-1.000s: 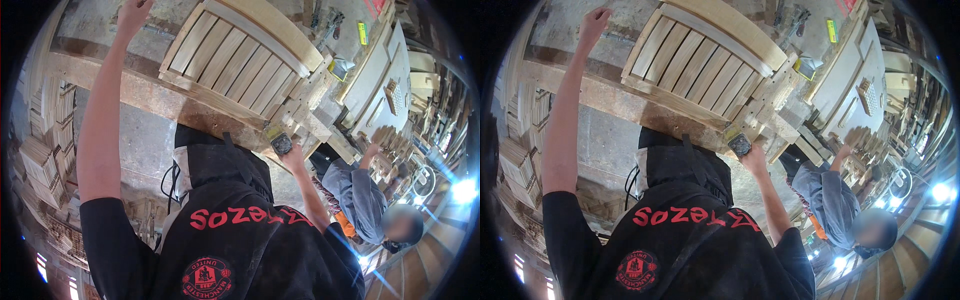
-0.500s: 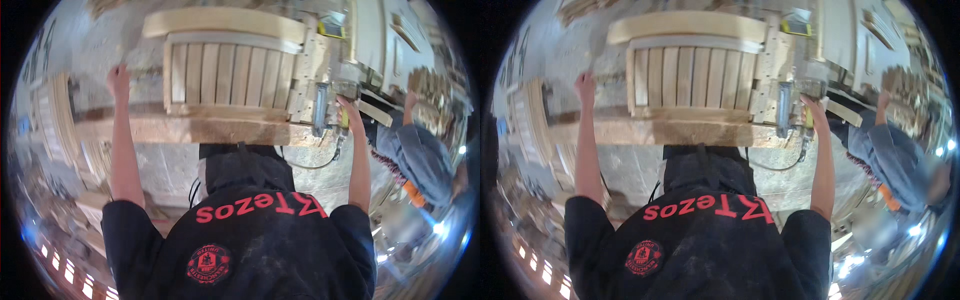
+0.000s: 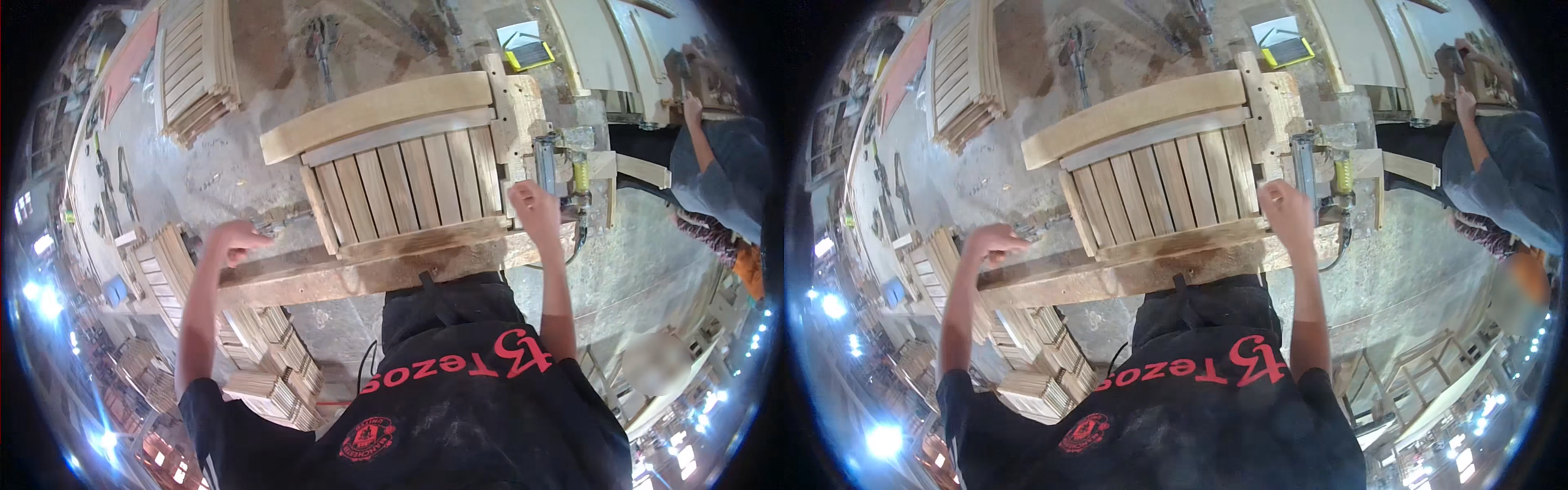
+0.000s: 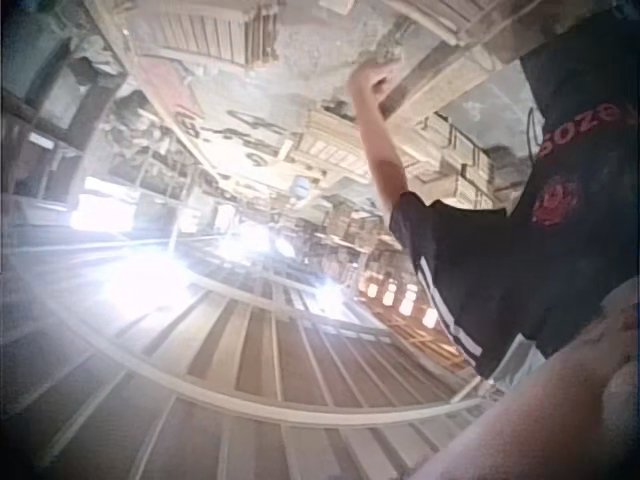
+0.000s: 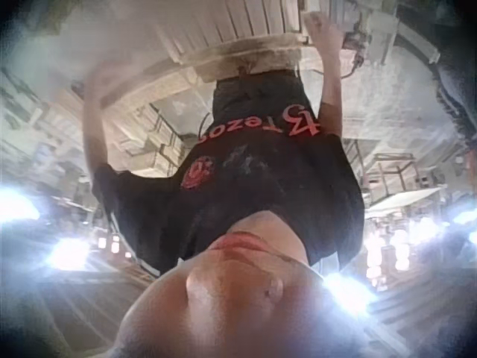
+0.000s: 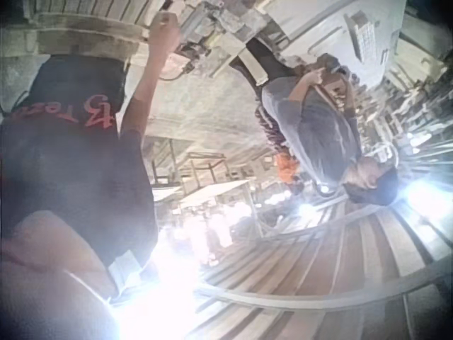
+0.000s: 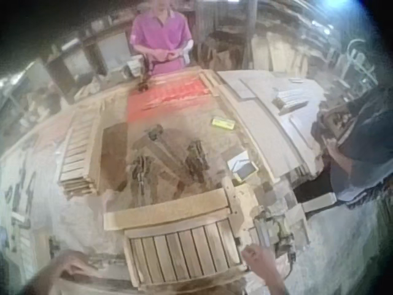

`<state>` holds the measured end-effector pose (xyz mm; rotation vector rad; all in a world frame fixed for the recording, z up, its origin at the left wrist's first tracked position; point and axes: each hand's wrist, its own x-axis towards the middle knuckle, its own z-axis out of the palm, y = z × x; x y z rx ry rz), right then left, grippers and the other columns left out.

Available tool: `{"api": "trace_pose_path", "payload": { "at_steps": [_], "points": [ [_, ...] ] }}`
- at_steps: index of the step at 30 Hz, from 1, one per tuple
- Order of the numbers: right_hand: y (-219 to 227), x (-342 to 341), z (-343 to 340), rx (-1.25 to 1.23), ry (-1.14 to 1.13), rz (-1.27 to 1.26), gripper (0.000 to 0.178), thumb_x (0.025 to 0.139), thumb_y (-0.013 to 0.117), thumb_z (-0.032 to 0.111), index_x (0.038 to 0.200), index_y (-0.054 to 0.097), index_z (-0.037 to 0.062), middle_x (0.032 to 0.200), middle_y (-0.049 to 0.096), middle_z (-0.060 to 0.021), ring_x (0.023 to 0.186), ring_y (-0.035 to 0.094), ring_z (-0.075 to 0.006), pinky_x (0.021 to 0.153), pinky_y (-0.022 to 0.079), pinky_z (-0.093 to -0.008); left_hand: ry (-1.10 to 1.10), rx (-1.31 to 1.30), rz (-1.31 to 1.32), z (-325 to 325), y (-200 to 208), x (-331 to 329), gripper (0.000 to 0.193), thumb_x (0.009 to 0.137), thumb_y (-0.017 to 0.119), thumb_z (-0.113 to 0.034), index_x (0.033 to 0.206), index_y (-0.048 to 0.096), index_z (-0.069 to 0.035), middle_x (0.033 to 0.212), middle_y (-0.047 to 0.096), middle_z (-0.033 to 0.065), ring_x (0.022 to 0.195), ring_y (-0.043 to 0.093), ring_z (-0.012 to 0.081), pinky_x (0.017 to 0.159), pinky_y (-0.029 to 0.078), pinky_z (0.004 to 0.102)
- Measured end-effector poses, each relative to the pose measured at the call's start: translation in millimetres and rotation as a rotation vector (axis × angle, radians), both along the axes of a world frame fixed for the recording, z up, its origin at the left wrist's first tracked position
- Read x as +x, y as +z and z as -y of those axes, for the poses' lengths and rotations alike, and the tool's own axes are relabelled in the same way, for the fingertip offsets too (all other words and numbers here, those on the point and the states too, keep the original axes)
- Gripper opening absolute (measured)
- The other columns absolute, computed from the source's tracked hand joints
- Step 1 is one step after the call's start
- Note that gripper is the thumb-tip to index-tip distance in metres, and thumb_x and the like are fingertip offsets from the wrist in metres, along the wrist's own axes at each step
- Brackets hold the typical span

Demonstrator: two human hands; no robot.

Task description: The worker uses a pneumatic nail gun to assemble wooden slats into furniture panels.

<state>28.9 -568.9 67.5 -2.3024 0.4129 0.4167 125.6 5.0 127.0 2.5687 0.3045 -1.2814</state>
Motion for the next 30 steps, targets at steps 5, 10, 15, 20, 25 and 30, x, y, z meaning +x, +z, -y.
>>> {"api": "trace_pose_path", "payload": {
  "at_steps": [5, 10, 15, 20, 25, 30],
  "points": [
    [-23.6, 39.1, -37.7, 0.256, -0.164, 0.099, 0.022, 0.090, 0.066, 0.022, 0.099, 0.070, 0.0024, 0.088, 0.074, -0.0096, 0.081, 0.071, -0.0212, 0.071, 0.054, -0.0328, 0.282, -0.280, 0.514, -8.8, -21.4, 70.1, 0.019, 0.095, 0.058, -0.023, 0.093, 0.067, -0.007, 0.065, 0.058, 0.0017, 0.052, 0.051, 0.0089, 0.050, 0.042, 0.0277],
    [-42.6, 139.3, -59.6, 0.157, -0.193, 0.384, 0.018, 0.089, 0.065, 0.015, 0.101, 0.069, 0.0019, 0.086, 0.071, -0.0071, 0.075, 0.066, -0.0139, 0.065, 0.051, -0.0273, 0.905, -0.649, 0.707, 97.2, -113.8, 131.5, 0.019, 0.096, 0.057, -0.022, 0.104, 0.065, -0.006, 0.071, 0.056, -0.0012, 0.061, 0.045, 0.0071, 0.056, 0.039, 0.0245],
    [-57.0, 257.6, -100.9, 0.262, -0.183, 0.583, 0.019, 0.085, 0.069, 0.012, 0.102, 0.068, 0.0035, 0.090, 0.070, -0.0079, 0.075, 0.065, -0.0161, 0.062, 0.051, -0.0286, 1.059, -0.448, 1.655, 121.2, -206.8, 238.8, 0.033, 0.101, 0.046, -0.031, 0.095, 0.063, -0.004, 0.087, 0.064, 0.0121, 0.086, 0.063, 0.0233, 0.089, 0.047, 0.0369],
    [-91.9, 292.2, -81.4, 0.016, -0.199, 0.650, 0.020, 0.086, 0.070, 0.015, 0.102, 0.068, 0.0037, 0.096, 0.069, -0.0065, 0.080, 0.064, -0.0123, 0.064, 0.051, -0.0282, 1.222, -1.060, 1.423, 179.0, -177.0, 282.6, 0.051, 0.099, 0.039, -0.045, 0.093, 0.059, 0.001, 0.096, 0.066, 0.0192, 0.096, 0.064, 0.0353, 0.104, 0.043, 0.0437],
    [-106.5, 323.7, -94.7, 0.501, -0.601, 0.163, 0.031, 0.096, 0.058, 0.032, 0.103, 0.063, 0.0028, 0.084, 0.068, -0.0090, 0.065, 0.062, -0.0177, 0.060, 0.049, -0.0311, 2.051, -1.512, 0.925, 162.8, -176.9, 267.9, 0.061, 0.096, 0.031, -0.052, 0.090, 0.059, 0.002, 0.101, 0.062, 0.0210, 0.104, 0.057, 0.0378, 0.089, 0.052, 0.0648],
    [-130.5, 337.7, -103.3, 0.864, -0.538, 0.054, 0.039, 0.103, 0.042, 0.045, 0.109, 0.057, 0.0091, 0.082, 0.062, -0.0033, 0.068, 0.060, -0.0141, 0.057, 0.046, -0.0280, 1.554, -1.647, 1.434, 277.5, -68.4, 342.0, 0.040, 0.093, 0.046, -0.034, 0.103, 0.058, 0.003, 0.101, 0.063, 0.0204, 0.098, 0.060, 0.0347, 0.088, 0.052, 0.0475]
  ]
}}
